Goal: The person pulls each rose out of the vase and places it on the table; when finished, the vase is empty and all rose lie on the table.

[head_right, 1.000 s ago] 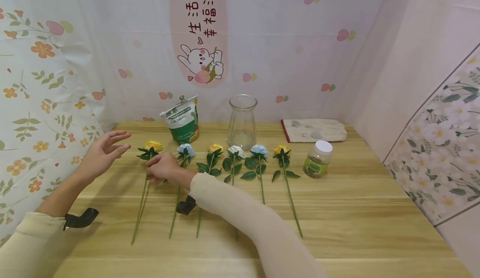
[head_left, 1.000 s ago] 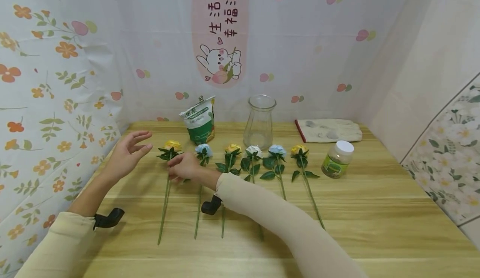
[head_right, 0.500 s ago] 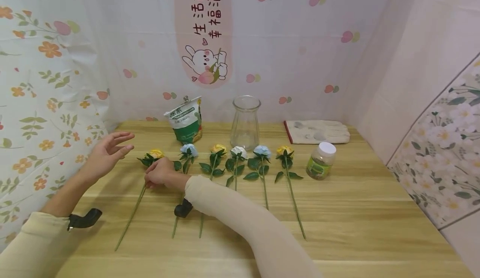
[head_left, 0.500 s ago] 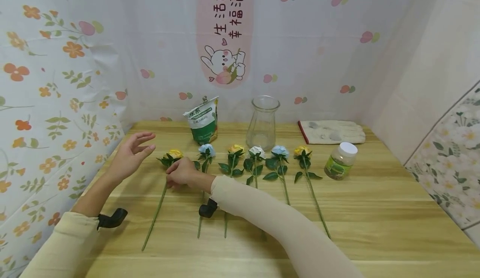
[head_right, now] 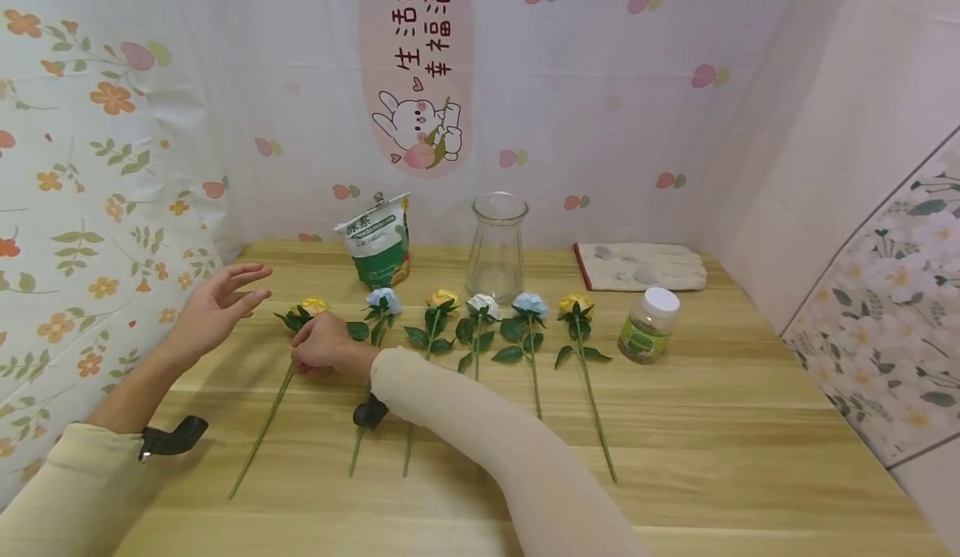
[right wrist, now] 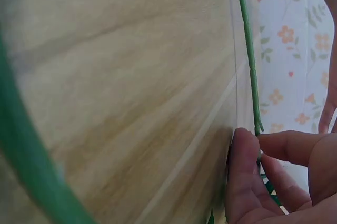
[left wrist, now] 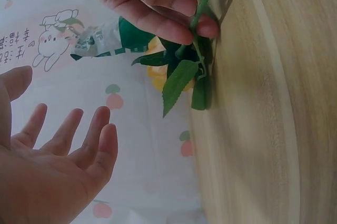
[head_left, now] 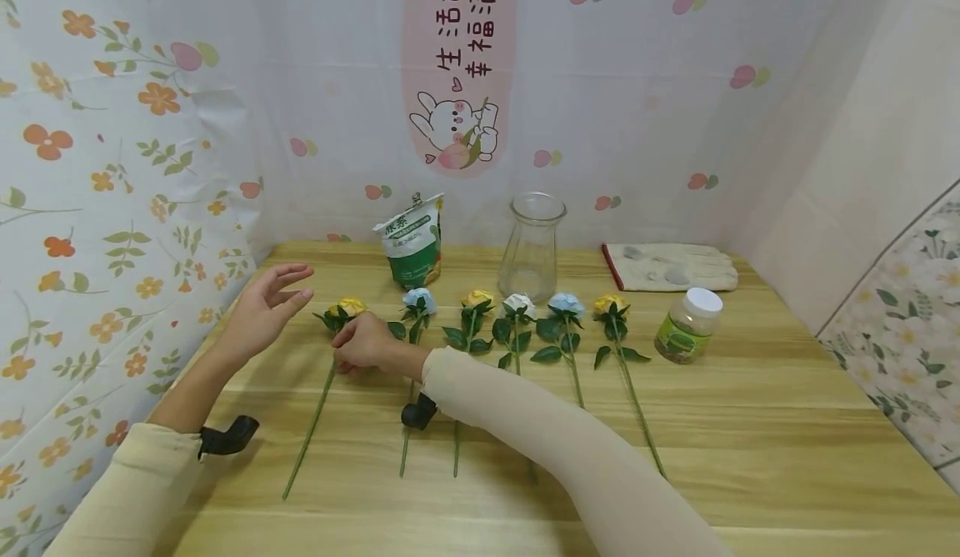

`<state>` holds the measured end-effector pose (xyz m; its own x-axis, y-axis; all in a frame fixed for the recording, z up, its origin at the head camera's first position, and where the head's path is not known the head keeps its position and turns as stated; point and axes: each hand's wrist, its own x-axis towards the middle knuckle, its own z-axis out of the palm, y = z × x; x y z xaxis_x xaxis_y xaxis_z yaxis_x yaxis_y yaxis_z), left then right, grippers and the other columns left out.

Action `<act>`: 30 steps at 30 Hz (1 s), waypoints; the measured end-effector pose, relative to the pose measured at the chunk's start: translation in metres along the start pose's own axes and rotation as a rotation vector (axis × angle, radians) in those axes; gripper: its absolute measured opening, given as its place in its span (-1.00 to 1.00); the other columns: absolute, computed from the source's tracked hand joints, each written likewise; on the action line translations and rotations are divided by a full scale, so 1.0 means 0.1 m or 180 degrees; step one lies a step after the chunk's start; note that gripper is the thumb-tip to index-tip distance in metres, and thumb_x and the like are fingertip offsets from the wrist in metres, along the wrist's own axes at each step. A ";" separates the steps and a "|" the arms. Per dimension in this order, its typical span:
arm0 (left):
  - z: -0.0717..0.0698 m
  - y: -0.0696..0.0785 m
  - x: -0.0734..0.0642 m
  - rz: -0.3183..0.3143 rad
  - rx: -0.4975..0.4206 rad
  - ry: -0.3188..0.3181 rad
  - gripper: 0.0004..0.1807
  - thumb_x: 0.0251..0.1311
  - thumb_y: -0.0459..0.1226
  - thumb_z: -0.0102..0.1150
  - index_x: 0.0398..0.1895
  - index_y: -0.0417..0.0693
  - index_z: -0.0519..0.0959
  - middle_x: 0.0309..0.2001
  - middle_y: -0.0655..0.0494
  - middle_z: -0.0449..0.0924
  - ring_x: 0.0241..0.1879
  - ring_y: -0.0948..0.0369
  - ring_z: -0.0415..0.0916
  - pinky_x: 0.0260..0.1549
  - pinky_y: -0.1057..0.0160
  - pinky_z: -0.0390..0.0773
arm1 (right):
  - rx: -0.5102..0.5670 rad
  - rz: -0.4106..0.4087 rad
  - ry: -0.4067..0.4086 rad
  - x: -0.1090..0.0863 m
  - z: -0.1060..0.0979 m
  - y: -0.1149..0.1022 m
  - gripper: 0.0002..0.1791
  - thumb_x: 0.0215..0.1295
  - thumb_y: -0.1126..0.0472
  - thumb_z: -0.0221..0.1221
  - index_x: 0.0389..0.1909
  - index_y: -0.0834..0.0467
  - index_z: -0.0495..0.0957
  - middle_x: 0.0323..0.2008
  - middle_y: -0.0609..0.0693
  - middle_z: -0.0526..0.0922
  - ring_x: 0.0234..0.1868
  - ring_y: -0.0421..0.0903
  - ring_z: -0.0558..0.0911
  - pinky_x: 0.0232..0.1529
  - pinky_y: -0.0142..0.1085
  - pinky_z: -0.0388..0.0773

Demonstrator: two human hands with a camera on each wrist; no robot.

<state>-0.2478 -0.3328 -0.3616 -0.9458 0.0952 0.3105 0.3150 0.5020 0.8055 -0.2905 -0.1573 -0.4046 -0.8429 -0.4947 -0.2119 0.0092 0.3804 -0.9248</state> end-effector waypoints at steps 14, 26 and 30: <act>0.21 0.14 0.19 0.0007 -0.0106 -0.0108 -0.40 0.49 -0.09 0.00 0.44 -0.21 0.19 0.43 -0.20 0.23 0.27 -0.18 0.36 -0.03 0.31 0.49 | -0.0445 -0.0529 -0.0361 -0.21 -0.70 -0.02 -0.78 0.34 0.36 0.21 -0.04 0.32 0.66 -0.30 0.07 0.73 -0.40 -0.06 0.74 -0.43 -0.25 0.68; 0.41 0.43 0.26 0.0260 -0.0097 -0.0330 -0.38 0.44 -0.21 0.10 0.47 -0.19 0.17 0.47 -0.21 0.13 0.32 -0.23 0.30 0.11 -0.22 0.45 | -0.0404 -0.1514 0.0242 -0.76 -1.43 -0.10 -0.70 0.37 0.29 0.21 0.09 0.20 0.62 -0.01 0.08 0.70 -0.25 -0.08 0.72 -0.37 -0.14 0.67; 0.48 0.55 0.25 0.0353 -0.0015 -0.0310 -0.30 0.41 -0.19 0.15 0.53 -0.05 0.13 0.51 -0.14 0.07 0.34 -0.20 0.28 0.14 -0.27 0.40 | -0.0312 -0.1793 0.0371 -1.00 -1.62 -0.07 -0.58 0.35 0.29 0.23 0.22 0.17 0.53 0.14 0.06 0.61 -0.08 -0.08 0.69 -0.20 -0.16 0.66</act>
<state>-0.2576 -0.2610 -0.3338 -0.9082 0.2331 0.3475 0.4182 0.4797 0.7713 -0.2940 0.0163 -0.3257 -0.7571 -0.5545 0.3455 -0.5028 0.1568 -0.8501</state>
